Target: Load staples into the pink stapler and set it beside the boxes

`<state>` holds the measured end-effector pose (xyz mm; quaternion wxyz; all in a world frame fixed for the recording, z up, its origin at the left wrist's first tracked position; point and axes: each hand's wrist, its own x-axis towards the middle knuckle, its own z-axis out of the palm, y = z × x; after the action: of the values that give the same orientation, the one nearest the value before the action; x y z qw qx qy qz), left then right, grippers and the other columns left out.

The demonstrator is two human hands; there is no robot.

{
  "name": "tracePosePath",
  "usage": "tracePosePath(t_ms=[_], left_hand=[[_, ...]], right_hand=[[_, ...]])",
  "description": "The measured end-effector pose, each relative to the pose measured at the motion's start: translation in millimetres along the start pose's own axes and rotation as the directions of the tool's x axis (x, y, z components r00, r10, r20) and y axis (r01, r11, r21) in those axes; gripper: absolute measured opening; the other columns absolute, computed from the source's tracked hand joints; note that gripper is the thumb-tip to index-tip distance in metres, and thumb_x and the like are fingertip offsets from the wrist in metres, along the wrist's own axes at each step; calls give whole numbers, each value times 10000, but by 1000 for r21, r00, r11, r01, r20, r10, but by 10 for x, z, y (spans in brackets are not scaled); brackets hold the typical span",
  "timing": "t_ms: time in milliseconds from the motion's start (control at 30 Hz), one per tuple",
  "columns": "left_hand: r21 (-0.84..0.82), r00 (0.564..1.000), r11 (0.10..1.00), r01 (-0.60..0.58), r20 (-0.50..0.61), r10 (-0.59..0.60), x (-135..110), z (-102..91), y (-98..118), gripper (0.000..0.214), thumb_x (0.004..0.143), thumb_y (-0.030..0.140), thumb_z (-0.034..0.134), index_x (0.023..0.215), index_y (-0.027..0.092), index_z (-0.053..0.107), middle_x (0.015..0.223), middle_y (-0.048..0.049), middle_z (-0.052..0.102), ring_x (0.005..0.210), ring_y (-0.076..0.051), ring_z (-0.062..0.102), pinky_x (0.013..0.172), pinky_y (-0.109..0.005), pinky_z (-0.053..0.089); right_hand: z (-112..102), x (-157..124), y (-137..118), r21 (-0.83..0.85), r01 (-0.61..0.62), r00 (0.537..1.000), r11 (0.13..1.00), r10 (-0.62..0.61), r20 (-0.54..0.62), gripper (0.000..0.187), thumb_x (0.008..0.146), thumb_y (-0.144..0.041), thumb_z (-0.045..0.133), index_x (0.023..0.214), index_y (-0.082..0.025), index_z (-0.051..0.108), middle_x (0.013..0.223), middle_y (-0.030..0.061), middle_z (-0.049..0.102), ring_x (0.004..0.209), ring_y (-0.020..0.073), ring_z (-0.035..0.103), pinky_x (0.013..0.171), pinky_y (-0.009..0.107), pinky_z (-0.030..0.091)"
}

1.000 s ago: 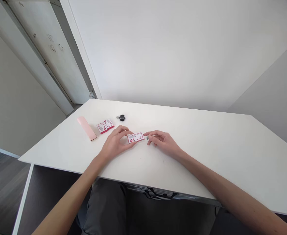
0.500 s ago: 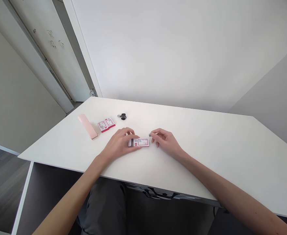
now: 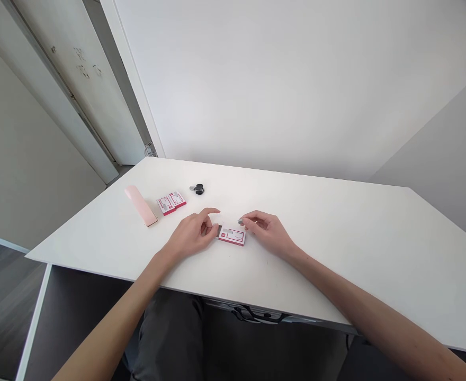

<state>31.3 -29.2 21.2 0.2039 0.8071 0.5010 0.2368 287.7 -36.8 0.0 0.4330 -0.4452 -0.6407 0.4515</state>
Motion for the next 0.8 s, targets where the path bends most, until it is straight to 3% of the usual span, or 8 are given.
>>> tracePosePath(t_ms=[200,500,633,800], left_hand=[[-112,999,994,-2,42,6,47,78,119,377,989,366,474,1342,262,560,729,63,685,624,-161,589,652,-298,446],[-191,996,981,-24,85,41,66,144,217,389,980,324,451,1353,259,541,729,54,684,605,-156,564,651,-293,454],[-181,996,983,-34,75,48,66,147,197,385,981,336,458,1347,262,554,704,59,659,598,-156,551,646,-291,450],[-167,997,986,-25,66,37,65,145,212,362,1006,370,451,1334,265,563,687,67,646,596,-159,556,665,-297,467]], right_hand=[[31,-28,-34,-79,139,990,987,-136,33,217,970,-464,690,1000,-283,805,1068,62,767,984,241,692,851,399,542],[38,-36,54,-225,264,961,938,-235,146,170,989,-400,688,1088,-359,820,1289,74,638,1237,272,632,1111,492,504],[43,-44,79,-299,266,961,916,-228,157,223,989,-392,686,1190,-361,778,1369,86,603,1284,289,611,1132,519,499],[32,-39,20,-240,224,974,944,-211,80,185,994,-389,656,1137,-308,741,1274,79,659,1212,268,644,1068,462,517]])
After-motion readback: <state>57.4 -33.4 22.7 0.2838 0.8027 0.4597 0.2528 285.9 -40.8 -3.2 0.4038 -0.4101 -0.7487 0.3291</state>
